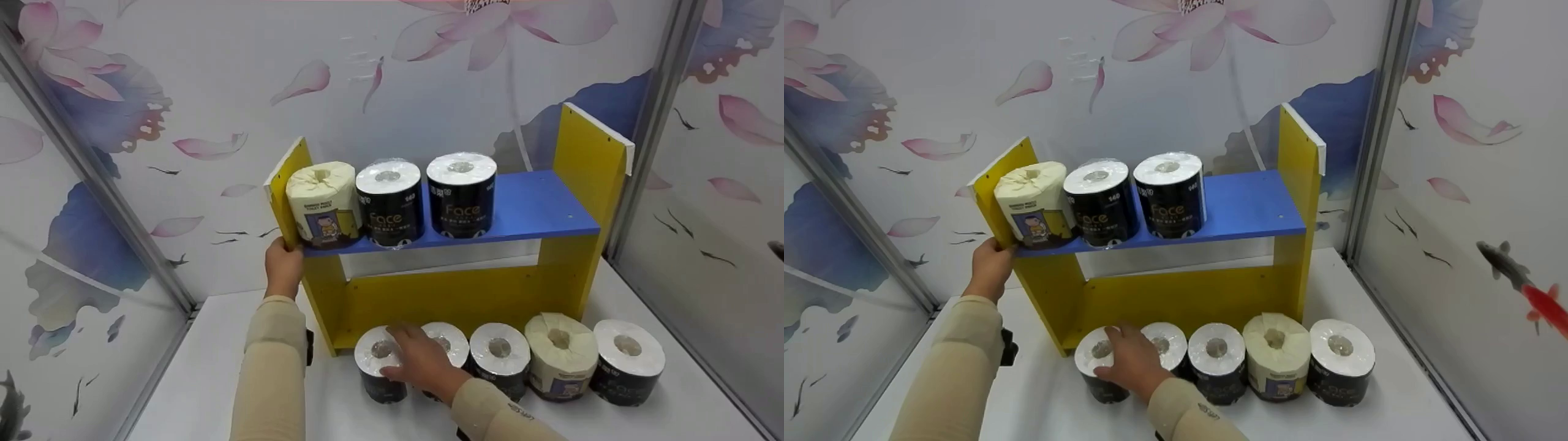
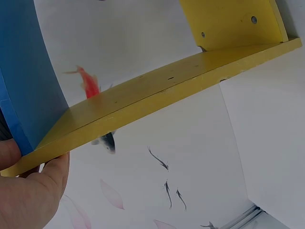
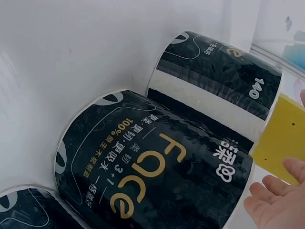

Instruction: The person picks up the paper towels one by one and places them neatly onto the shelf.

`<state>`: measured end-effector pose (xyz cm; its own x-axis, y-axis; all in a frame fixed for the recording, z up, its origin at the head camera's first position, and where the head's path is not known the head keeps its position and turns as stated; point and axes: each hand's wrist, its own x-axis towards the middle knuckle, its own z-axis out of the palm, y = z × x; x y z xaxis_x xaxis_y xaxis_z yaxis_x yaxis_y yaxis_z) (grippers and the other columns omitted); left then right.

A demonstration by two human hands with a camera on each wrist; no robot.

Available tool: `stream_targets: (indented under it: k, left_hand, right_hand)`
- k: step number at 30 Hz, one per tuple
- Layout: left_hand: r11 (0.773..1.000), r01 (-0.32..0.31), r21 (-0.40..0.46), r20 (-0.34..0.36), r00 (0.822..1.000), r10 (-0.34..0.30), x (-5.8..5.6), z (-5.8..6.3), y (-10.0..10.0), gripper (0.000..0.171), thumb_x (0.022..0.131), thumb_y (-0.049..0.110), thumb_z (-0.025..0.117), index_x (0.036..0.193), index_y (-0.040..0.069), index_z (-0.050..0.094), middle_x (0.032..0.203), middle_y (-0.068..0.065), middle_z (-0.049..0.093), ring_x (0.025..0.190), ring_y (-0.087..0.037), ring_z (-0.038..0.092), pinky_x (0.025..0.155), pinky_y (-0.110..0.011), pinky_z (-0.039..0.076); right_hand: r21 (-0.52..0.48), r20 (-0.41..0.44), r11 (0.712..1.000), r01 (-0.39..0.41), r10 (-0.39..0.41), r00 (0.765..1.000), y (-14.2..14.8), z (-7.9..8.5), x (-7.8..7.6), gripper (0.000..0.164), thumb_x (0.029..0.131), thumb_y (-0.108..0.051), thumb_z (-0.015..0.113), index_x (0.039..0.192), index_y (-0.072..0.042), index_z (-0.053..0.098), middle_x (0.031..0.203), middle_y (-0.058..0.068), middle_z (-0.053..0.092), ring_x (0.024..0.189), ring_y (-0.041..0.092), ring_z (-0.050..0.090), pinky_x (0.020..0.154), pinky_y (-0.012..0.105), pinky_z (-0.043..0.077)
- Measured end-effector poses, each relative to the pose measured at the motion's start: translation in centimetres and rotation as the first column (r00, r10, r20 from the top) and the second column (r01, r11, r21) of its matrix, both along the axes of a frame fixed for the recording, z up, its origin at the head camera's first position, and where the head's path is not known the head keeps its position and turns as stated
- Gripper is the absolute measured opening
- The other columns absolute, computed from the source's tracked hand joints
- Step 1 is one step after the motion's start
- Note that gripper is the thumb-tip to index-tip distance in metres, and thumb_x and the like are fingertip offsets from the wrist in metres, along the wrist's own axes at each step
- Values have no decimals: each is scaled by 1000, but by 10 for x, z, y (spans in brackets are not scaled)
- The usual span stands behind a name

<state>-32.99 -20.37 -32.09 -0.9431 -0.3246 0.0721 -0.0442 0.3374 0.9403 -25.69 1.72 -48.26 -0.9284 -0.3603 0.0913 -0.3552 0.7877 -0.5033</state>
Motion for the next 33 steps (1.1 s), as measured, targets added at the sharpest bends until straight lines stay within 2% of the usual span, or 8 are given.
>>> stream_targets:
  k: [9, 13, 19, 28, 33]
  left_hand:
    - [1000, -9, 5, -8, 1000, 10, 0, -2, 1, 37, 99, 7, 42, 132, -9, 45, 132, -23, 50, 119, -32, 47, 105, -46, 36]
    - [1000, -20, -20, -14, 1000, 20, 1, -2, 1, 36, 99, 7, 43, 131, -9, 45, 131, -24, 50, 119, -34, 47, 103, -46, 37]
    - [999, -25, -20, -18, 1000, 25, 0, -1, -2, 36, 99, 7, 42, 131, -10, 44, 130, -25, 49, 119, -34, 47, 103, -47, 37]
    - [1000, -16, 6, -11, 1000, 16, 0, -1, 0, 38, 100, 7, 41, 133, -10, 42, 132, -25, 48, 121, -34, 46, 104, -46, 36]
    - [1000, -18, -12, -22, 1000, 18, -1, -2, 0, 37, 99, 7, 42, 133, -10, 43, 131, -26, 49, 121, -35, 46, 104, -47, 36]
  right_hand:
    - [10, -1, 999, -41, 41, 999, -8, -6, 1, 80, 78, -47, 77, 142, -12, 46, 147, 17, 40, 131, 33, 44, 101, 48, 42]
    - [18, -19, 998, -66, 66, 998, -10, -9, 1, 80, 78, -47, 77, 142, -10, 46, 147, 17, 41, 130, 32, 45, 101, 45, 42]
    - [13, -33, 998, -67, 67, 997, -14, -11, 1, 79, 77, -47, 77, 140, -8, 48, 145, 17, 43, 129, 33, 46, 103, 45, 40]
    - [-7, 28, 999, -47, 47, 999, -16, -12, -4, 81, 77, -48, 77, 141, -8, 47, 149, 19, 38, 131, 37, 43, 105, 48, 38]
    - [-3, 55, 999, -49, 49, 997, -17, -12, -7, 82, 77, -49, 77, 142, -9, 47, 150, 19, 36, 132, 36, 42, 105, 48, 38]
